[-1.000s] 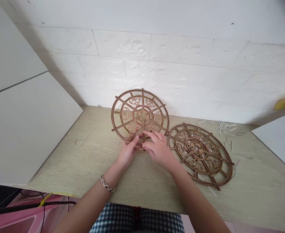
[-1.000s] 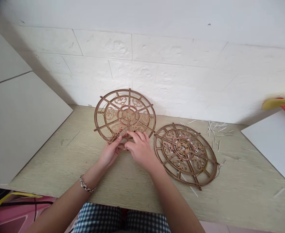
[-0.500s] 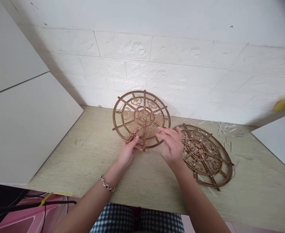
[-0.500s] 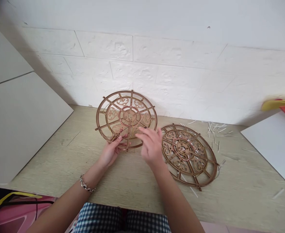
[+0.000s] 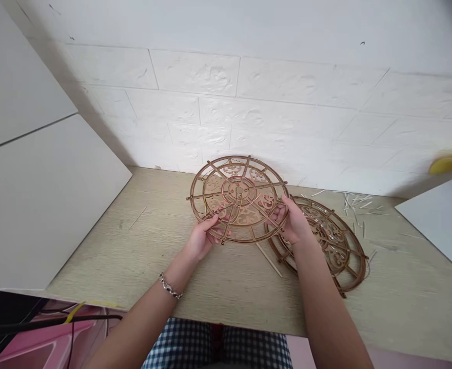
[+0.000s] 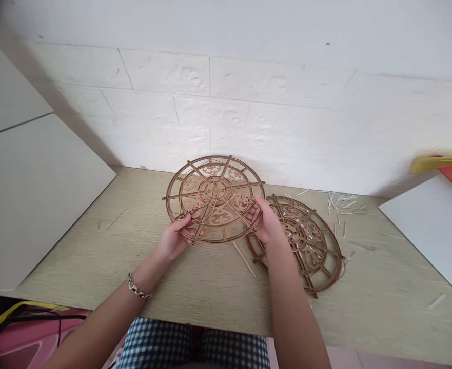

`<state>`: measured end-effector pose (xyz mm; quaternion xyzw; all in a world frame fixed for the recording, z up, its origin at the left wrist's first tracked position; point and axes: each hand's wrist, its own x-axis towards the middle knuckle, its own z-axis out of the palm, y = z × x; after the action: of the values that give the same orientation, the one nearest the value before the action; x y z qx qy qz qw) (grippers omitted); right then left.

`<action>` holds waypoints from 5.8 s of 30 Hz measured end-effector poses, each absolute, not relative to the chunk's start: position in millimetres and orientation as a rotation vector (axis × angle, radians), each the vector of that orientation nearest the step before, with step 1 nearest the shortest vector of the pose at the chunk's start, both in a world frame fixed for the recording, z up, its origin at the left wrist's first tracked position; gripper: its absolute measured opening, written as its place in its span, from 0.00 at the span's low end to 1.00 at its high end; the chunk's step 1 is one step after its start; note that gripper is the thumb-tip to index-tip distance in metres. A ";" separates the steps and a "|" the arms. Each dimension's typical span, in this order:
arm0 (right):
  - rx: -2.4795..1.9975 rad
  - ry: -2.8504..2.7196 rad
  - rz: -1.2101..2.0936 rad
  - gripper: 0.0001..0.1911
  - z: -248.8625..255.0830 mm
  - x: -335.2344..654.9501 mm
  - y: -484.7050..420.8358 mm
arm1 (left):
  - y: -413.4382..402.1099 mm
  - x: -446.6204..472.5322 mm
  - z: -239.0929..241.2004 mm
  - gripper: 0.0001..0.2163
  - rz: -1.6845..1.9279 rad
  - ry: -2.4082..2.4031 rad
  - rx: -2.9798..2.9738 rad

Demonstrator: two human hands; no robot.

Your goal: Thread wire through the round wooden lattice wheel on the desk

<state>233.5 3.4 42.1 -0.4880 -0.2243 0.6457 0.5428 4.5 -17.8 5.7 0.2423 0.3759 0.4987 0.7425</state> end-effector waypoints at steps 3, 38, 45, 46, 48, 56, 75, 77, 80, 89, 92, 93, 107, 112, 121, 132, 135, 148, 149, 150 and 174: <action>-1.154 -0.557 1.543 0.10 42.0 232.0 1.3 | -17.8 3.3 5.7 0.10 1.071 0.810 0.526; -0.807 -0.406 1.454 0.10 32.7 175.8 -10.3 | -27.9 5.8 5.8 0.25 0.959 0.632 0.854; -0.785 -0.457 1.495 0.15 23.0 169.4 -10.2 | -26.1 12.5 5.6 0.21 1.179 0.711 0.666; -0.799 -0.461 1.490 0.16 21.9 169.2 -9.9 | -25.8 13.1 6.3 0.20 1.176 0.737 0.631; -0.827 -0.471 1.482 0.16 20.6 168.7 -9.3 | -25.2 14.5 7.3 0.17 1.183 0.788 0.571; -0.860 -0.478 1.477 0.13 21.3 169.8 -7.9 | -26.5 19.1 6.5 0.08 1.187 0.837 0.495; -0.864 -0.419 1.384 0.12 31.8 193.9 -4.5 | -13.8 -6.1 13.6 0.32 1.309 0.554 0.456; -0.865 -0.419 1.381 0.12 32.6 193.4 -4.5 | -10.7 -9.1 13.5 0.29 1.408 0.677 0.430; -0.863 -0.414 1.383 0.12 32.4 191.6 -4.4 | -7.2 -11.8 13.3 0.27 1.617 0.943 0.419; -0.871 -0.448 1.459 0.13 29.7 184.2 -6.1 | -6.6 -22.8 17.3 0.22 2.032 1.329 0.872; -0.852 -0.456 1.492 0.13 28.5 179.9 -6.9 | -9.1 -28.3 27.1 0.19 2.016 1.405 1.073; -0.844 -0.463 1.502 0.13 27.6 178.5 -7.1 | -9.6 -30.3 32.2 0.18 1.962 1.434 1.159; -0.822 -0.486 1.619 0.18 12.9 171.0 -7.3 | 2.6 -16.3 102.3 0.16 0.808 1.902 2.226; -0.809 -0.482 1.637 0.16 15.2 171.1 -8.2 | 6.7 -20.8 100.2 0.18 0.947 1.849 2.144; -0.847 -0.466 1.633 0.16 16.6 171.3 -6.9 | 17.9 -36.3 80.6 0.17 1.599 1.641 1.591; -0.853 -0.480 1.616 0.18 12.6 170.6 -5.4 | 16.7 -37.8 72.6 0.15 1.729 1.639 1.539; -0.849 -0.475 1.622 0.17 11.8 170.8 -5.0 | 13.6 -37.4 68.5 0.15 1.735 1.614 1.593; -0.870 -0.457 1.624 0.16 13.8 170.2 -4.9 | -1.3 -35.1 61.2 0.14 1.921 1.575 1.588; -0.875 -0.459 1.625 0.16 14.2 169.8 -5.0 | -1.2 -35.3 61.1 0.14 1.928 1.571 1.588; -0.881 -0.461 1.627 0.16 14.5 169.5 -5.1 | -1.2 -35.5 60.9 0.14 1.931 1.567 1.593; -0.867 -0.469 1.646 0.14 15.2 169.7 -5.8 | 7.4 -28.1 40.9 0.14 1.608 1.528 2.104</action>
<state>169.7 -5.8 15.2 -0.3699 -0.2000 0.7026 0.5741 -28.1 7.4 40.9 0.6876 0.4994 0.5254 0.0424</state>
